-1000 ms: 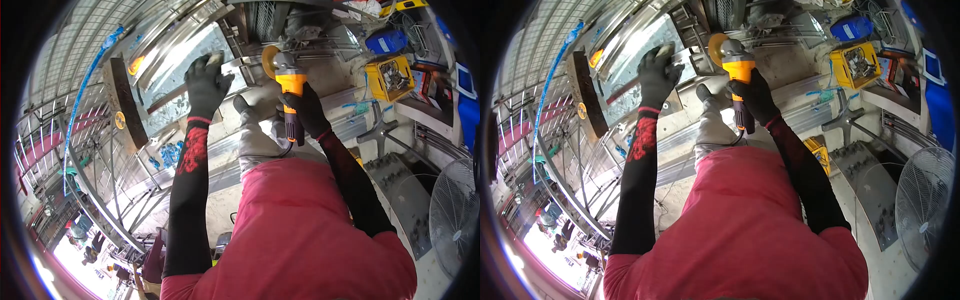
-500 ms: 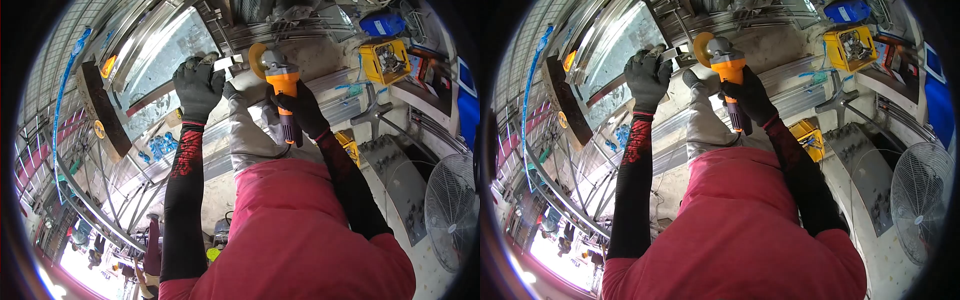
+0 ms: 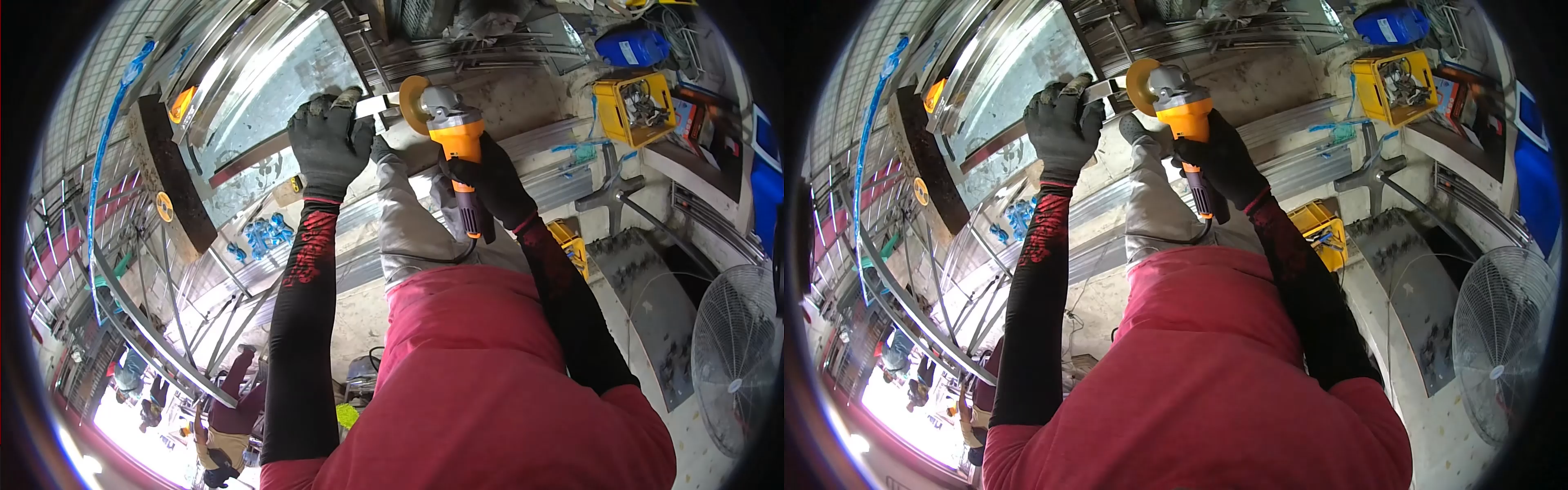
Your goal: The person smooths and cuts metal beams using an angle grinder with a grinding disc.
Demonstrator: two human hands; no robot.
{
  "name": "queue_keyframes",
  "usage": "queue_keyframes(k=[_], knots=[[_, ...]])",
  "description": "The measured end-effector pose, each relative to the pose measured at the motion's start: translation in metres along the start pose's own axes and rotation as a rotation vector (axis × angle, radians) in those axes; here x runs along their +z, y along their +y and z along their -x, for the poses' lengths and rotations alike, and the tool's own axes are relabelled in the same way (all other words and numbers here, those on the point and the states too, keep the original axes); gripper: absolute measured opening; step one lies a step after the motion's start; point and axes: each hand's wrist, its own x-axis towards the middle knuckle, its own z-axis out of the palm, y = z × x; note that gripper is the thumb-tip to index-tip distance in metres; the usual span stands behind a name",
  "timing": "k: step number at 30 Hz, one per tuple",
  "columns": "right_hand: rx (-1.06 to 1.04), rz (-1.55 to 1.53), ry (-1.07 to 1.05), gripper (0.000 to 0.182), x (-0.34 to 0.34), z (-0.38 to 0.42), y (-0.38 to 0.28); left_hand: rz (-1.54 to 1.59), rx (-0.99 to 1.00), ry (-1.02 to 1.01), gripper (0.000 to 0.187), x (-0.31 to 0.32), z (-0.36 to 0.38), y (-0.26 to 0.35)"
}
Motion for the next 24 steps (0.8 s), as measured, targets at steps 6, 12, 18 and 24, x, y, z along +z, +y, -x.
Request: queue_keyframes(k=[6,12,18,24], knots=[[0.007,0.018,-0.002,0.045,0.002,-0.003,-0.002,0.022,0.005,0.010,0.045,0.001,0.000,-0.001],[-0.023,0.088,0.023,0.046,0.010,0.000,-0.007,0.022,-0.005,-0.007,0.045,0.001,0.000,-0.001],[-0.047,0.251,0.089,0.053,0.016,0.004,-0.011,0.013,-0.006,-0.021,0.046,0.000,-0.001,0.000],[-0.053,0.255,0.089,0.055,0.013,0.003,-0.007,0.004,-0.019,-0.038,0.047,0.000,0.002,0.000]])
